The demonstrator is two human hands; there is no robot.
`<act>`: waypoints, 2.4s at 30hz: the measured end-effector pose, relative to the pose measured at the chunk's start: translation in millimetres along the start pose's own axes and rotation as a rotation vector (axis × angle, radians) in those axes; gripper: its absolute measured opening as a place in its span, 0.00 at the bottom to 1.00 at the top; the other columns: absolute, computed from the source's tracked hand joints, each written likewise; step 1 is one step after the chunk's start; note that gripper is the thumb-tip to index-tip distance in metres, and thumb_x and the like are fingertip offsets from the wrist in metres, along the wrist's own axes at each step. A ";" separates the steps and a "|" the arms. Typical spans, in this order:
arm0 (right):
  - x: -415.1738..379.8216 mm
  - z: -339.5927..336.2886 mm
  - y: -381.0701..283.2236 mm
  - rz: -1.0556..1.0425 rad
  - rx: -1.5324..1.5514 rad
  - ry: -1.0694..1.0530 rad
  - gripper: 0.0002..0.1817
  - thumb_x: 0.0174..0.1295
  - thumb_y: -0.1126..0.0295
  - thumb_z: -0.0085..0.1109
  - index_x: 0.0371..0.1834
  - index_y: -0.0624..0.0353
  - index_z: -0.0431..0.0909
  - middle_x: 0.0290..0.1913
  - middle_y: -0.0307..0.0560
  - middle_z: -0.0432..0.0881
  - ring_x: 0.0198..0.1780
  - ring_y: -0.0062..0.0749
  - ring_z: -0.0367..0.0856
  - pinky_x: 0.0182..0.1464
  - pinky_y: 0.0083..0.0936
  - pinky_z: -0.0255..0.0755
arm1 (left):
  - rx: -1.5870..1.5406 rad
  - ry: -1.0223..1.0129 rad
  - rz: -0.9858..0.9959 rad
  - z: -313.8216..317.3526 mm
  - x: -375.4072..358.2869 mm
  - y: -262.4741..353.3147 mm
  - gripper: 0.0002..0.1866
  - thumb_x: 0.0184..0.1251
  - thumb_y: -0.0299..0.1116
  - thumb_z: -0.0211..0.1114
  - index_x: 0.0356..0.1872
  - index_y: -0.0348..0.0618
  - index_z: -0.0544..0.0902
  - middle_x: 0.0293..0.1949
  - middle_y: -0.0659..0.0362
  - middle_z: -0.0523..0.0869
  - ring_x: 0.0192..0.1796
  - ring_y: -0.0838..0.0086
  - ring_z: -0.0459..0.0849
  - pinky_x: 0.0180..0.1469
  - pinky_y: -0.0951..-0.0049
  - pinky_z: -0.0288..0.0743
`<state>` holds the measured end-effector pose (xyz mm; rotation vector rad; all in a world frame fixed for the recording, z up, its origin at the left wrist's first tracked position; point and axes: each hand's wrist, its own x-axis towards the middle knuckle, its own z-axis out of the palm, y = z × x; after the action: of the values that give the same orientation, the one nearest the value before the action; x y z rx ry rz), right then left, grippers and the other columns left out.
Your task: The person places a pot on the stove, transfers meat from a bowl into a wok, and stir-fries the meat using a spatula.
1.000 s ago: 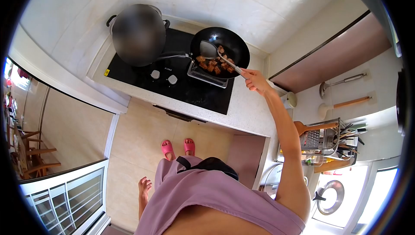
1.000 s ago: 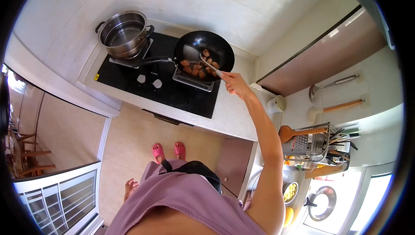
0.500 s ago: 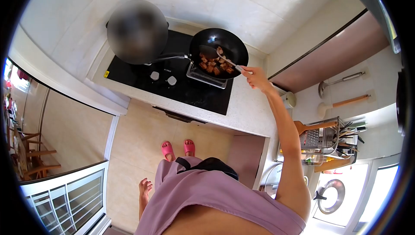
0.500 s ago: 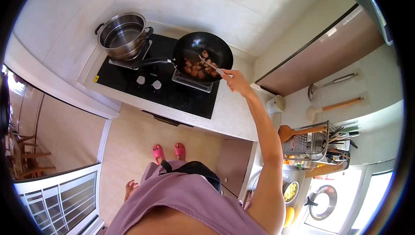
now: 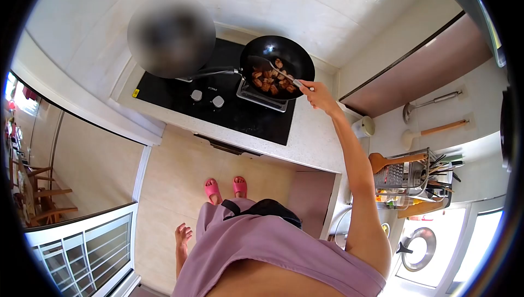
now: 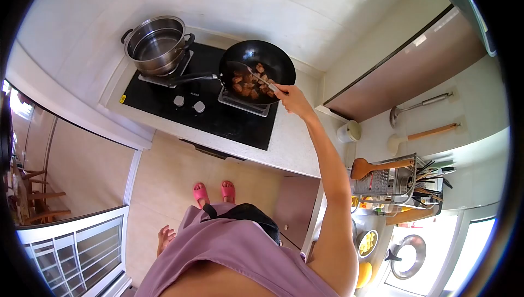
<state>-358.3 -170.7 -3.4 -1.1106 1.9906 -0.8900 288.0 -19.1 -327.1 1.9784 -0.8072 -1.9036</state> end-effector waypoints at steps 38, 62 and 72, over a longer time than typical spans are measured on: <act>31.1 -6.6 42.3 -0.452 -0.431 0.284 0.18 0.58 0.64 0.51 0.52 0.55 0.74 0.38 0.60 0.79 0.40 0.52 0.78 0.43 0.36 0.71 | -0.037 -0.018 -0.007 6.8 -3.1 0.0 0.21 0.64 0.39 0.54 0.57 0.45 0.67 0.43 0.54 0.78 0.38 0.67 0.80 0.41 0.67 0.74; -22.5 -22.9 27.3 0.035 -0.214 0.192 0.18 0.62 0.63 0.48 0.53 0.56 0.74 0.15 0.43 0.71 0.12 0.24 0.69 0.17 0.24 0.65 | -0.039 -0.069 0.003 4.5 13.0 -1.5 0.23 0.62 0.38 0.55 0.58 0.46 0.66 0.44 0.52 0.78 0.41 0.63 0.80 0.42 0.64 0.75; -0.4 -21.9 50.1 0.008 -0.258 0.187 0.17 0.61 0.65 0.47 0.51 0.57 0.75 0.15 0.45 0.72 0.11 0.27 0.71 0.17 0.25 0.66 | 0.005 -0.010 -0.007 5.6 7.8 4.8 0.23 0.62 0.37 0.54 0.58 0.45 0.66 0.45 0.51 0.78 0.42 0.63 0.80 0.43 0.63 0.75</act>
<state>-397.0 -145.1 -32.5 -1.1944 2.3131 -0.7720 281.3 -26.4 -331.4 1.9789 -0.8094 -1.9187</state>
